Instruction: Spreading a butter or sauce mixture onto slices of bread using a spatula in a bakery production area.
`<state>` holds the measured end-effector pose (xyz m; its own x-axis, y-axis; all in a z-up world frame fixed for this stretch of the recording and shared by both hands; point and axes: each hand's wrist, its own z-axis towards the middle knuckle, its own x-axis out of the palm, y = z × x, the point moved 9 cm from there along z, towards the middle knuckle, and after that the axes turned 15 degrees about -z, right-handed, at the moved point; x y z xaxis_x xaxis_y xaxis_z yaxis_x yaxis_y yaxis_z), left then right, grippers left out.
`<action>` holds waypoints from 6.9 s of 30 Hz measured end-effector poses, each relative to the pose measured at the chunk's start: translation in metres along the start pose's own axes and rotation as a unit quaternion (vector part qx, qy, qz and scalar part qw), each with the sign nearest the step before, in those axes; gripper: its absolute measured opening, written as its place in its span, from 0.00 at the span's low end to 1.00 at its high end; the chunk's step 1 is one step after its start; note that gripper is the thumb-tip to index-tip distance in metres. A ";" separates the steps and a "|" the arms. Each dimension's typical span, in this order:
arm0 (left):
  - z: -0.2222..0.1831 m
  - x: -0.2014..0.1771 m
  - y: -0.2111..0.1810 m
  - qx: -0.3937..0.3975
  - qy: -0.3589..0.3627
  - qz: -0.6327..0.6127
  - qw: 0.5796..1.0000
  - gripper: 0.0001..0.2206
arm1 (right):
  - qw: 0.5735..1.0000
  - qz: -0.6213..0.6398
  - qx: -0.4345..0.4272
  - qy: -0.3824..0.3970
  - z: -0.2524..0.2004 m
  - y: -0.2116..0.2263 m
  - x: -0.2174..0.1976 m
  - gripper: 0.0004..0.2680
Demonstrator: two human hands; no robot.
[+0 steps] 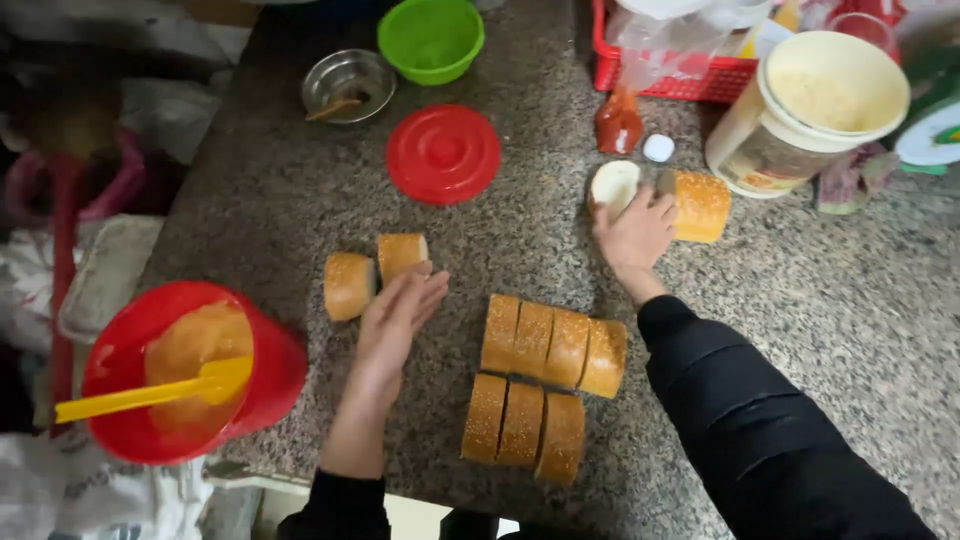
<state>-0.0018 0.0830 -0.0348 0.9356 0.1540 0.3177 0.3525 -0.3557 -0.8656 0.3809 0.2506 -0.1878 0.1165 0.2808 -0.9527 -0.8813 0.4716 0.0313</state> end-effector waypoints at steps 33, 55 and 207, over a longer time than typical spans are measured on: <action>-0.111 -0.295 -0.103 0.337 -0.137 0.682 0.635 0.13 | 0.499 0.740 0.212 0.397 -0.265 0.170 -0.131 0.22; -0.065 -0.286 -0.116 0.215 -0.030 0.765 0.606 0.11 | 0.515 0.616 0.250 0.541 -0.366 0.276 -0.213 0.31; -0.071 -0.236 -0.064 0.240 -0.163 0.733 0.616 0.09 | 0.535 0.621 0.245 0.518 -0.366 0.248 -0.199 0.25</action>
<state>-0.2440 0.0034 -0.0269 0.1608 0.1962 -0.9673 -0.9850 -0.0309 -0.1700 -0.0288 0.0055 -0.1014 -0.9596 0.1383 0.2452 0.2706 0.6930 0.6682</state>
